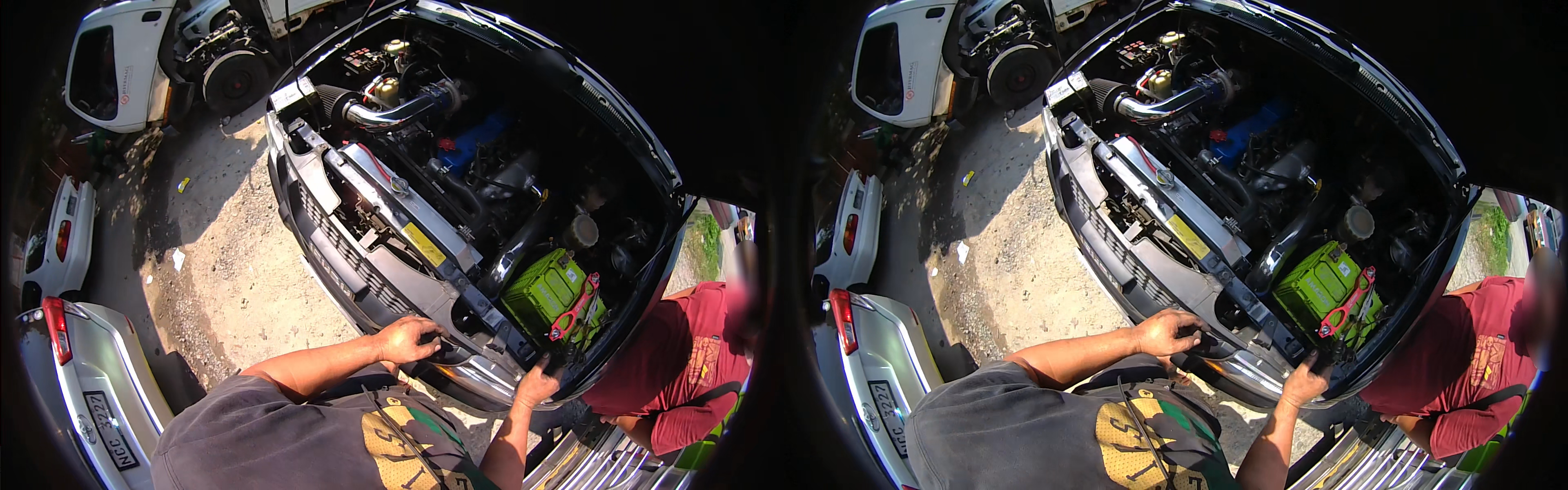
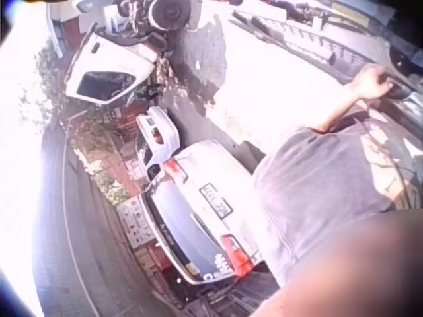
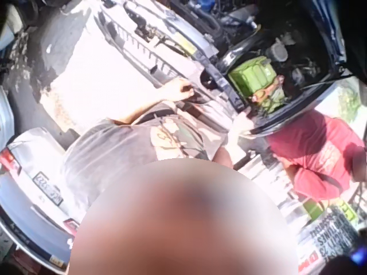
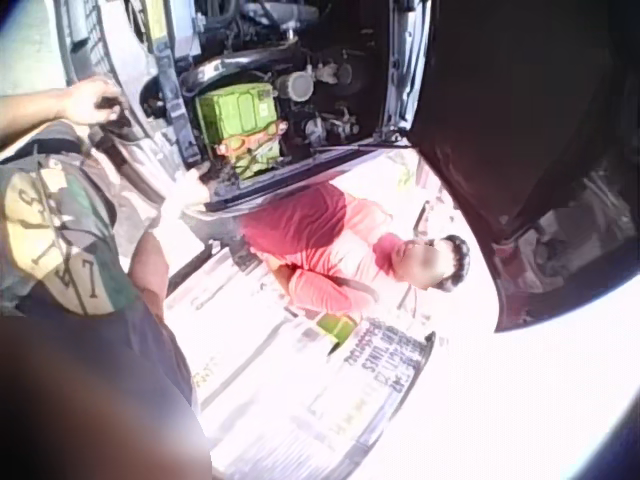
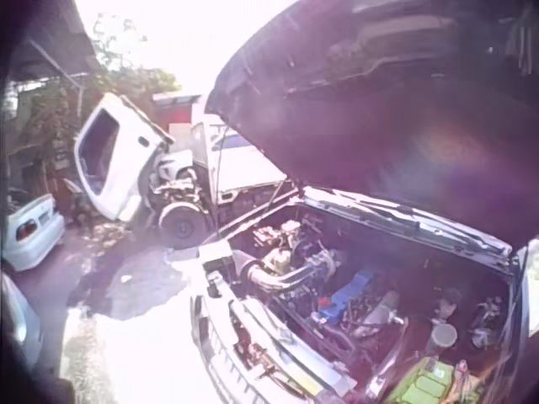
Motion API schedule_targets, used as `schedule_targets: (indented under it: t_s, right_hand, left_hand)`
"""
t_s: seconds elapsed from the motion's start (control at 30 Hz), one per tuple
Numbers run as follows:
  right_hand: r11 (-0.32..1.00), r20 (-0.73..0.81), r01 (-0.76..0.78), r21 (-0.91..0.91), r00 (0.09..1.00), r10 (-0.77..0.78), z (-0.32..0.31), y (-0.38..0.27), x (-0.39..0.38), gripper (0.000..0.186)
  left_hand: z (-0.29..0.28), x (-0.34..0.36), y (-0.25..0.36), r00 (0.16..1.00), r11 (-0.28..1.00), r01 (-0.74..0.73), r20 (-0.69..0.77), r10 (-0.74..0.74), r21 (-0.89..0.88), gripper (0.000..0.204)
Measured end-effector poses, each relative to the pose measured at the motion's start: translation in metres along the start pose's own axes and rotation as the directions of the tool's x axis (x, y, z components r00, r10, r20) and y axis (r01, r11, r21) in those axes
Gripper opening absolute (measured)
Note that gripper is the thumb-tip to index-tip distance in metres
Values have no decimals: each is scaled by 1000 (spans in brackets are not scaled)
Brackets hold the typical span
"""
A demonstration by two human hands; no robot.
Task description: The person works under the open hood of a car, handling a coiled cable and reaching into the engine bay. They move around the front of the vehicle, touching the battery area and other engine components while another person stands nearby.
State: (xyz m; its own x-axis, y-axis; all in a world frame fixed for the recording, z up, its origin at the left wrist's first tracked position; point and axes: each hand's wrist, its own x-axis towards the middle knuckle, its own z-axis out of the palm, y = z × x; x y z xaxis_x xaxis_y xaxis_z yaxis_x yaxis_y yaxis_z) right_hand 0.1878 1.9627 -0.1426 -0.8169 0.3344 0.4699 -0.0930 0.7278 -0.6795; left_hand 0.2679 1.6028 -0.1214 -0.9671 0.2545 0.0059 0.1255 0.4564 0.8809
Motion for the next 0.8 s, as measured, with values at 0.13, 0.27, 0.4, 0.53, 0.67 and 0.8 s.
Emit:
schedule_targets:
  t_s: [0.13, 0.27, 0.4, 0.53, 0.67, 0.8]
  right_hand:
    - [1000, 19, -12, -16, 1000, 12, -5, 2, -3, 36]
    - [999, -12, 39, -30, 999, -39, -7, -3, -3, 35]
    - [999, -37, 48, -2, 998, -48, -6, -12, -2, 34]
    - [999, -80, 26, 48, 997, -22, -5, -18, -1, 33]
    - [998, -41, -63, -13, 997, 62, -5, -30, 0, 32]
    - [984, -2, -168, 53, 986, 169, -5, -47, 1, 29]
  left_hand:
    - [-3, -84, -9, 987, 982, 117, -122, -100, 145, 36]
    - [-14, -158, -13, 900, 889, 432, -144, -412, 151, 42]
    - [-21, -202, -9, 783, 804, 593, -251, -569, 31, 39]
    - [-28, -204, -16, 808, 832, 552, -279, -519, 54, 34]
    - [-44, -160, -31, 906, 884, 407, -222, -359, 231, 37]
    - [-72, -98, -42, 980, 959, 196, -81, -183, 204, 40]
